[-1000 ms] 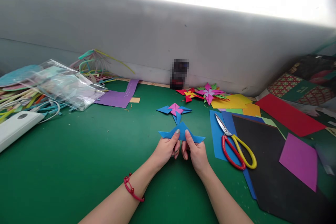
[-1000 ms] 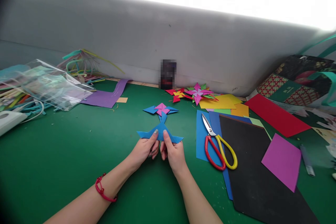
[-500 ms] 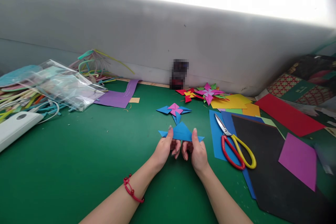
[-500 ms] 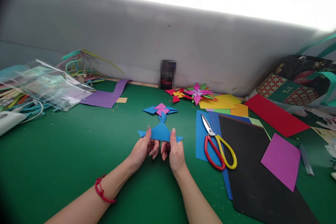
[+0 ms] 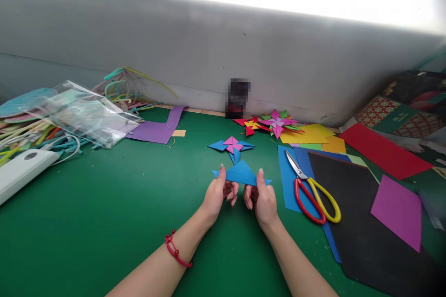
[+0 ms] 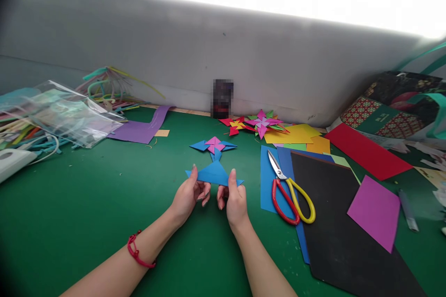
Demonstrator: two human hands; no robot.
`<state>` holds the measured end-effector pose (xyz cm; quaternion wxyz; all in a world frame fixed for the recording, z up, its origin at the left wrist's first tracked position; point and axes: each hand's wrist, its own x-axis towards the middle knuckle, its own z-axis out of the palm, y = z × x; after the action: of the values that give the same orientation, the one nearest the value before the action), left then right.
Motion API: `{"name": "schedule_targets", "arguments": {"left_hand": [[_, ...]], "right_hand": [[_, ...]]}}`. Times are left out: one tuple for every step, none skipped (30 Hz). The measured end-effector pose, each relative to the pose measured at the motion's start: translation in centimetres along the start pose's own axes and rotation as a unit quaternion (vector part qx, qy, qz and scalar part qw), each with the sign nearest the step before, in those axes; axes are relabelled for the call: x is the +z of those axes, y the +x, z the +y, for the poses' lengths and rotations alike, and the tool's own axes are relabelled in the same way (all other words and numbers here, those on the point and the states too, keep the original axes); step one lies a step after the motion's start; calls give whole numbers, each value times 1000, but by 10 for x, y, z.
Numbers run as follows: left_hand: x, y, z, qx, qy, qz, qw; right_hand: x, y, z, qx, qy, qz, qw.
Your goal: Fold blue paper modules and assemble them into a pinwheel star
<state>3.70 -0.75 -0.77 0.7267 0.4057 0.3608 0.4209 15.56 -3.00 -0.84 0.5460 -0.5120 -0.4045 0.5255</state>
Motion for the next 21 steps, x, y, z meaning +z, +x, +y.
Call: {"name": "schedule_targets", "arguments": {"left_hand": [[0,0,0,5,-2,5,1000],[-1,0,0,8,-4,7,1000],[-1,1,-1,9,-7,7,1000],[-2,1,-1,10,-10,6,1000],[-2,1,-1,10,-12,4,1000],[-2,1,-1,8,-14,2,1000],[-2,1,-2,8,-13,-1,1000],[-2,1,-2,7,-11,-4,1000],[-2,1,-2,8,-8,-6,1000],[-2,1,-2,7,-3,-8,1000],[-2,0,-1,7,2,-8,1000],[-1,0,-1,8,6,-7,1000],[-1,0,0,9,9,-4,1000],[-1,0,0,11,11,0,1000],[-1,0,1,14,13,5,1000],[-1,0,1,16,15,10,1000],[-1,1,2,17,18,16,1000],[-1,1,2,17,21,21,999],[-1,2,2,15,23,25,999],[-1,2,2,12,23,28,999],[-1,2,2,9,22,30,999]], "right_hand": [[0,0,-1,1,1,-2,1000],[1,0,-2,1,1,-4,1000],[1,0,-3,1,2,-6,1000],[1,0,-3,1,3,-7,1000],[2,-1,-4,1,5,-7,1000],[2,0,-4,1,8,-7,1000],[2,0,-4,1,11,-6,1000],[2,0,-4,1,15,-4,1000],[2,0,-4,1,20,-2,1000],[1,0,-4,0,25,0,1000],[1,1,-3,-1,29,3,1000],[1,1,-2,-2,32,5,999],[1,2,-2,-3,36,8,999],[0,2,-1,-4,39,11,999],[0,2,0,-4,43,14,999],[-1,2,0,-4,46,16,999],[-1,3,1,-3,49,17,999],[-1,3,1,-3,51,17,999],[-1,3,1,-2,52,16,999],[-1,3,1,-1,51,15,999],[-1,3,1,0,52,14,999]]}}
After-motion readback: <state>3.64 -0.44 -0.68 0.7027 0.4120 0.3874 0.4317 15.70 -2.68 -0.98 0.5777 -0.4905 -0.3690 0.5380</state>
